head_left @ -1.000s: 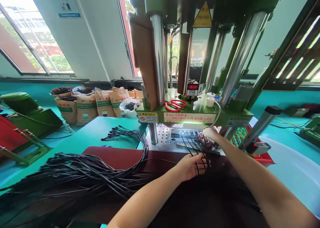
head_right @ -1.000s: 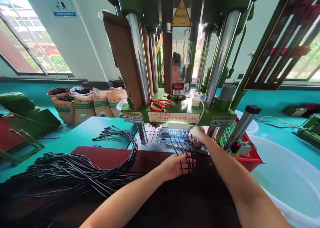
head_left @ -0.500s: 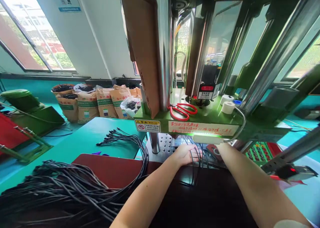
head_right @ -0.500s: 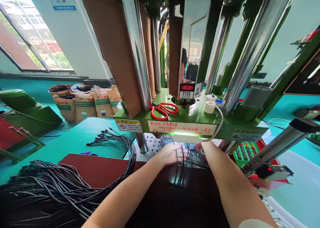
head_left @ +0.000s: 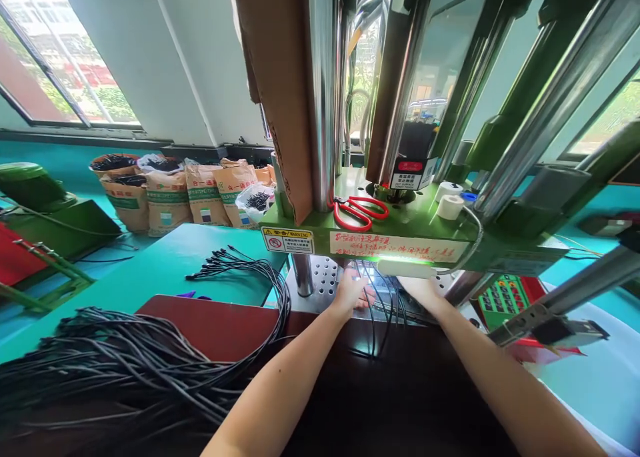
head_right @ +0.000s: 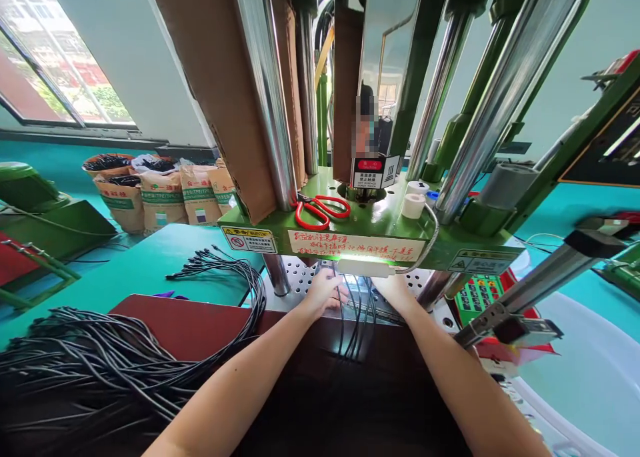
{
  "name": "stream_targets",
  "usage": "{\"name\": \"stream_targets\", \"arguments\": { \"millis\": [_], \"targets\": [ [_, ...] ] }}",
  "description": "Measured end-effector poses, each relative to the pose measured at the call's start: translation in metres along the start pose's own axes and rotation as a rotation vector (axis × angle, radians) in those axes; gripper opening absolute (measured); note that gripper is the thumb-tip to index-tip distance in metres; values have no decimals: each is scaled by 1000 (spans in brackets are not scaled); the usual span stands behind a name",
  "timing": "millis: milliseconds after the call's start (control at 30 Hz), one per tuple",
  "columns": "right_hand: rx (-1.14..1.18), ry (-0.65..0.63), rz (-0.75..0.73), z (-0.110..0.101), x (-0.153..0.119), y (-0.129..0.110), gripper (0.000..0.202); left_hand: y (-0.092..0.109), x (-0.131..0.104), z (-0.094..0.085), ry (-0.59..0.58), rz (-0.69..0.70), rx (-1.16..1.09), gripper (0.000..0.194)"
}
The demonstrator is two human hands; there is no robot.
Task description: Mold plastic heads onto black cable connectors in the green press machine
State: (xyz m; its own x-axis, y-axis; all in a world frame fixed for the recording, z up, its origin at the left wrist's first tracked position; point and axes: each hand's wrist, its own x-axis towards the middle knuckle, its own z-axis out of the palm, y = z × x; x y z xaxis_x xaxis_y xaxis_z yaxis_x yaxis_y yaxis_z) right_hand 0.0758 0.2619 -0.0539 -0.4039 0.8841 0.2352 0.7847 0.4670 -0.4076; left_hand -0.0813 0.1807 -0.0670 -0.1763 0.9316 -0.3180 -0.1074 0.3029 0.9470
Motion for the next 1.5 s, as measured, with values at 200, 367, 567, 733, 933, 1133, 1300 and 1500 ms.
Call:
{"name": "stream_targets", "arguments": {
  "millis": [200,367,567,733,933,1133,1300,1500],
  "targets": [
    [-120,-20,89,4,-13,1,28,5,11,-15,259,278,449,33],
    [-213,2,57,5,-11,5,30,5,11,-25,275,376,777,28],
    [-301,-9,23,11,-7,5,31,9,20,-19,256,316,1090,30],
    [-346,-8,17,1,-7,-5,31,22,16,-10,311,281,1228,30],
    [-378,-15,-46,-2,-10,-28,29,25,7,9,370,355,1328,35],
    [-369,-5,-43,6,-6,-23,29,20,13,8,382,395,1339,33],
    [-359,5,-43,11,-4,-13,29,19,14,7,376,415,1317,35],
    [-356,19,-76,16,-3,-17,29,28,14,8,341,370,1267,33]
  ]
}}
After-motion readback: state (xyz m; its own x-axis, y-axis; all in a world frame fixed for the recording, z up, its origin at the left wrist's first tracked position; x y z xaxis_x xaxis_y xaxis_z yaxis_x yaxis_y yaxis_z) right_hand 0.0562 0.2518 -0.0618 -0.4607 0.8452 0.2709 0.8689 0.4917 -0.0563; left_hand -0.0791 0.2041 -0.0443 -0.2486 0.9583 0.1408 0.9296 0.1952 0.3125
